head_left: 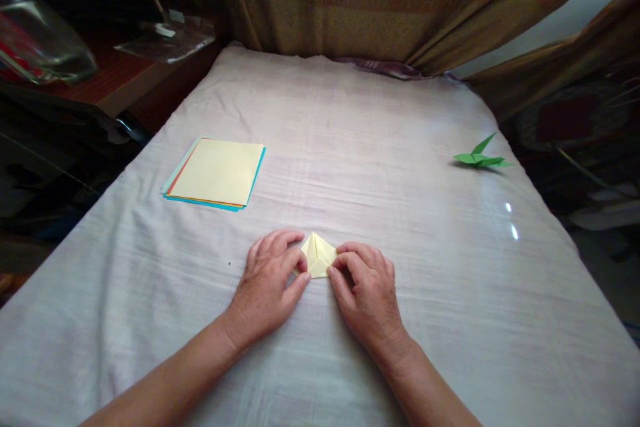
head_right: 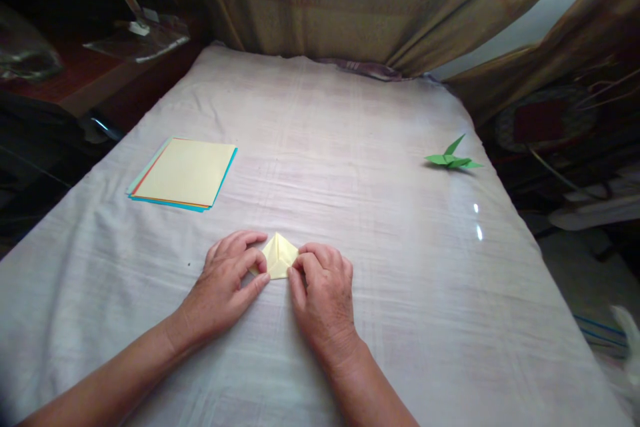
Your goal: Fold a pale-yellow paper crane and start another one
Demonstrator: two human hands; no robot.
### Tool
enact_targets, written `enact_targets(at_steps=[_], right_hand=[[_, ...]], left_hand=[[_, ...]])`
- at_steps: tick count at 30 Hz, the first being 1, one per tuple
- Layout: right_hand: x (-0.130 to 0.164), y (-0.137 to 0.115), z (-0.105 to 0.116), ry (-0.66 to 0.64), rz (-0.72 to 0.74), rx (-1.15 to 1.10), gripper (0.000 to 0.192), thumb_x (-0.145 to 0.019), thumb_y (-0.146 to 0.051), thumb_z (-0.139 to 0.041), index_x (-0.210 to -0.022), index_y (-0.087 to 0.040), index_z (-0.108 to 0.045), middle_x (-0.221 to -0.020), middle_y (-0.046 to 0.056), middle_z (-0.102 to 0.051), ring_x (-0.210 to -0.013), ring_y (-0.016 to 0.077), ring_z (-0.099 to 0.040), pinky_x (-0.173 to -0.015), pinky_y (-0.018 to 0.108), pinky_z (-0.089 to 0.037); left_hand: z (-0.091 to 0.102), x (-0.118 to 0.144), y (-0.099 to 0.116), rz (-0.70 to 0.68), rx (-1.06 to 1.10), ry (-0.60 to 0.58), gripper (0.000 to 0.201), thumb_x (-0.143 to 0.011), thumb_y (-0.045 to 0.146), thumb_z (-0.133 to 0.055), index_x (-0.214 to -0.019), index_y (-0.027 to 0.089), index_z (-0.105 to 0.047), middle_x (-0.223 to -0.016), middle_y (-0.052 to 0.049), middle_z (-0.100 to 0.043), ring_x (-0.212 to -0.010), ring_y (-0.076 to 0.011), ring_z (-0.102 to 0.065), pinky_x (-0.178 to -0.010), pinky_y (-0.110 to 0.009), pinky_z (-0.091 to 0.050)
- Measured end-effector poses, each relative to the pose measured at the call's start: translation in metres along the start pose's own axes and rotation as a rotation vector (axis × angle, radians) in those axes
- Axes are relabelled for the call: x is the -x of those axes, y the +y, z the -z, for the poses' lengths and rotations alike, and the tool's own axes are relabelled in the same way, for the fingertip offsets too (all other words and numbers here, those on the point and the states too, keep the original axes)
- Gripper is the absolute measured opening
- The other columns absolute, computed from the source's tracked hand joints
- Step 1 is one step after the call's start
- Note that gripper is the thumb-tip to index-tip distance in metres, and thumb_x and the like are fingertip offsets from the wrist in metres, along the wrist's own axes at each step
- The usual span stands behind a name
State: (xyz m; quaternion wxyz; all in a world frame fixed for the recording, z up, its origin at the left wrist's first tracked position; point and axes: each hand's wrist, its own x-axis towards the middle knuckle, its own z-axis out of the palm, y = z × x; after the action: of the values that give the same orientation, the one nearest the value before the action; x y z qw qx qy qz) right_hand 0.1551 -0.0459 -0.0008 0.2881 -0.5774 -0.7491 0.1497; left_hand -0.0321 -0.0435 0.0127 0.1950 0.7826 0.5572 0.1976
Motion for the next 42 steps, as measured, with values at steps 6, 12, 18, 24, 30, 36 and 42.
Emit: enact_targets(at_steps=[6,12,18,24,30,36,42], right_hand=[[0.0,-0.008,-0.005,0.026,-0.022,0.054,0.012,-0.083,-0.029,-0.066,-0.086,-0.023,-0.056,-0.1,0.005,-0.064,-0.097,0.0241,-0.053,-0.085,0.038,-0.034],[0.001,-0.005,-0.006,0.015,-0.042,0.027,0.011,-0.084,-0.03,-0.066,-0.087,-0.024,-0.057,-0.1,0.005,-0.064,-0.097,0.0243,-0.054,-0.084,0.038,-0.035],[-0.001,0.003,-0.002,-0.001,-0.022,-0.069,0.009,-0.085,-0.016,-0.057,-0.082,-0.024,-0.059,-0.099,0.003,-0.065,-0.097,0.0213,-0.056,-0.085,0.037,-0.036],[0.001,0.009,-0.006,0.063,0.059,-0.088,0.016,-0.088,-0.014,-0.05,-0.094,-0.023,-0.061,-0.102,0.004,-0.067,-0.099,0.021,-0.057,-0.087,0.037,-0.038],[0.007,0.006,-0.003,0.166,0.229,-0.032,0.027,-0.09,-0.018,-0.05,-0.113,-0.023,-0.063,-0.112,0.007,-0.066,-0.106,0.0204,-0.057,-0.092,0.037,-0.041],[0.012,-0.002,0.002,0.09,0.357,0.067,0.008,-0.086,-0.018,-0.062,-0.091,-0.023,-0.066,-0.097,0.004,-0.069,-0.093,0.0188,-0.059,-0.083,0.032,-0.044],[0.017,0.006,0.011,0.022,0.473,0.222,0.014,-0.09,-0.014,-0.057,-0.08,-0.021,-0.064,-0.087,0.003,-0.071,-0.082,0.0168,-0.061,-0.077,0.029,-0.043]], left_hand=[[-0.003,-0.001,-0.002,-0.005,0.01,0.022,0.006,-0.085,0.022,-0.061,-0.087,0.023,-0.056,-0.127,-0.005,-0.056,-0.124,-0.0261,-0.044,-0.104,-0.047,-0.034],[-0.004,0.0,-0.005,-0.009,0.018,0.021,0.01,-0.083,0.018,-0.059,-0.09,0.024,-0.054,-0.127,-0.004,-0.057,-0.124,-0.0252,-0.045,-0.104,-0.048,-0.034],[-0.003,-0.001,-0.009,-0.022,0.048,0.024,0.016,-0.079,0.014,-0.057,-0.091,0.024,-0.054,-0.127,-0.004,-0.058,-0.124,-0.0248,-0.046,-0.105,-0.048,-0.034],[-0.003,-0.003,-0.025,-0.084,0.075,0.021,0.034,-0.079,0.014,-0.05,-0.111,0.024,-0.056,-0.125,-0.006,-0.061,-0.123,-0.0239,-0.049,-0.105,-0.047,-0.036],[-0.01,-0.003,-0.03,-0.155,0.03,0.119,0.045,-0.088,0.009,-0.039,-0.123,0.029,-0.06,-0.123,-0.003,-0.062,-0.118,-0.0194,-0.053,-0.104,-0.043,-0.039],[-0.013,-0.002,-0.022,-0.177,-0.082,0.159,0.038,-0.089,0.013,-0.046,-0.116,0.03,-0.067,-0.121,-0.004,-0.062,-0.117,-0.0216,-0.053,-0.101,-0.045,-0.04],[-0.011,0.0,-0.017,-0.19,-0.15,0.146,0.029,-0.091,0.026,-0.052,-0.116,0.025,-0.067,-0.124,-0.008,-0.061,-0.118,-0.0244,-0.053,-0.102,-0.048,-0.039]])
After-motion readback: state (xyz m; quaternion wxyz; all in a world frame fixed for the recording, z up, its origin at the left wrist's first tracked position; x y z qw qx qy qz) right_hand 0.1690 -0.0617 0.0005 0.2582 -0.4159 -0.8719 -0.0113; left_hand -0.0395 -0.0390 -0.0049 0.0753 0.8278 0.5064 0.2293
